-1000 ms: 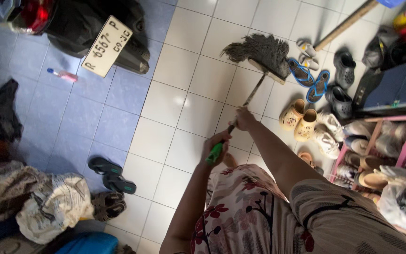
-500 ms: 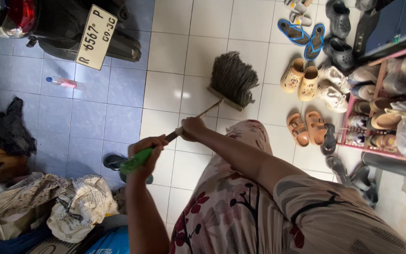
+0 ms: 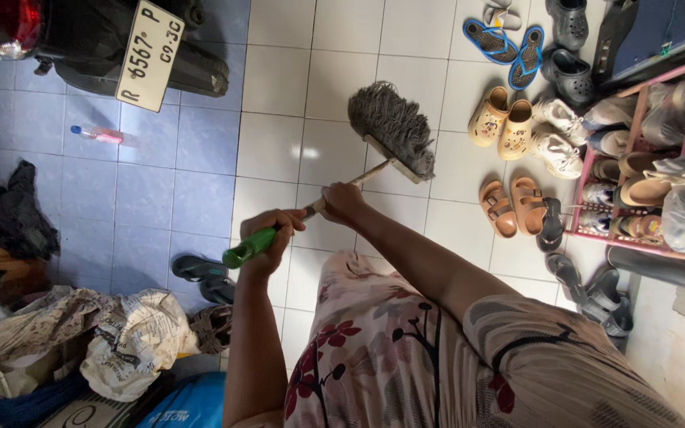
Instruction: The person mops a tiled floor around various household items and a motorcycle, applying water from a bottle onto the floor before using the mop.
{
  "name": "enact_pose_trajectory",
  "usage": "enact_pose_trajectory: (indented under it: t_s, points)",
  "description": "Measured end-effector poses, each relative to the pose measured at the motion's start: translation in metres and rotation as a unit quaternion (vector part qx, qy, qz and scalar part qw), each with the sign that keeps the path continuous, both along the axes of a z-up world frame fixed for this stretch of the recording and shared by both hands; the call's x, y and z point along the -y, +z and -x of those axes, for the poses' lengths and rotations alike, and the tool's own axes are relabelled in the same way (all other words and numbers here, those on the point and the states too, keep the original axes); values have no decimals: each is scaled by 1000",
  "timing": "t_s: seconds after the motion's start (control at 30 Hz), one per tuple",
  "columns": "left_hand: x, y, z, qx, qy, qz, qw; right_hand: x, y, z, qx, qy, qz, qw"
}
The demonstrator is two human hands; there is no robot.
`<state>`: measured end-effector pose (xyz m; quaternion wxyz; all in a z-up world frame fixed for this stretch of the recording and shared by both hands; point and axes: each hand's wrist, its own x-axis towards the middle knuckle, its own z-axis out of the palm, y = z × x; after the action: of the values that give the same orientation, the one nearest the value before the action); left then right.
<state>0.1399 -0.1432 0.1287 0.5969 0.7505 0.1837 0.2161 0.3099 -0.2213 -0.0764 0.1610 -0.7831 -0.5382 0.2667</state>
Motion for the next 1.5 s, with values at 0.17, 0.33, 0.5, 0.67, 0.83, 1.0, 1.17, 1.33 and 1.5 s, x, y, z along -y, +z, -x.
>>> enact_pose_trajectory:
  t_s: [0.17,0.33,0.5,0.67,0.83,1.0,1.17,1.33,1.5]
  points:
    - [44,-68,-24,47,22,37,998,41,-71,-48,39,18,72,996]
    - [117,-129,-83,42,2,38,998,105,-119,-138,38,-12,50,998]
    - [124,-126,-105,46,-19,27,998,115,-136,-162,16,-50,2,999]
    - [102,-94,-71,36,5,1,999,90,-132,-120,72,-30,7,997]
    - [55,-54,13,31,13,22,999,43,-77,-4,58,-49,62,995]
    - [15,-15,99,-15,-31,29,999,33,-10,99,4,-45,55,997]
    - [21,-54,115,18,-61,32,997,62,-37,111,-7,-92,30,995]
    - [83,-147,80,97,-83,122,984,131,-112,51,27,-120,55,991]
    - [159,-175,34,-44,-117,108,986,197,-124,-9,164,-127,-142,968]
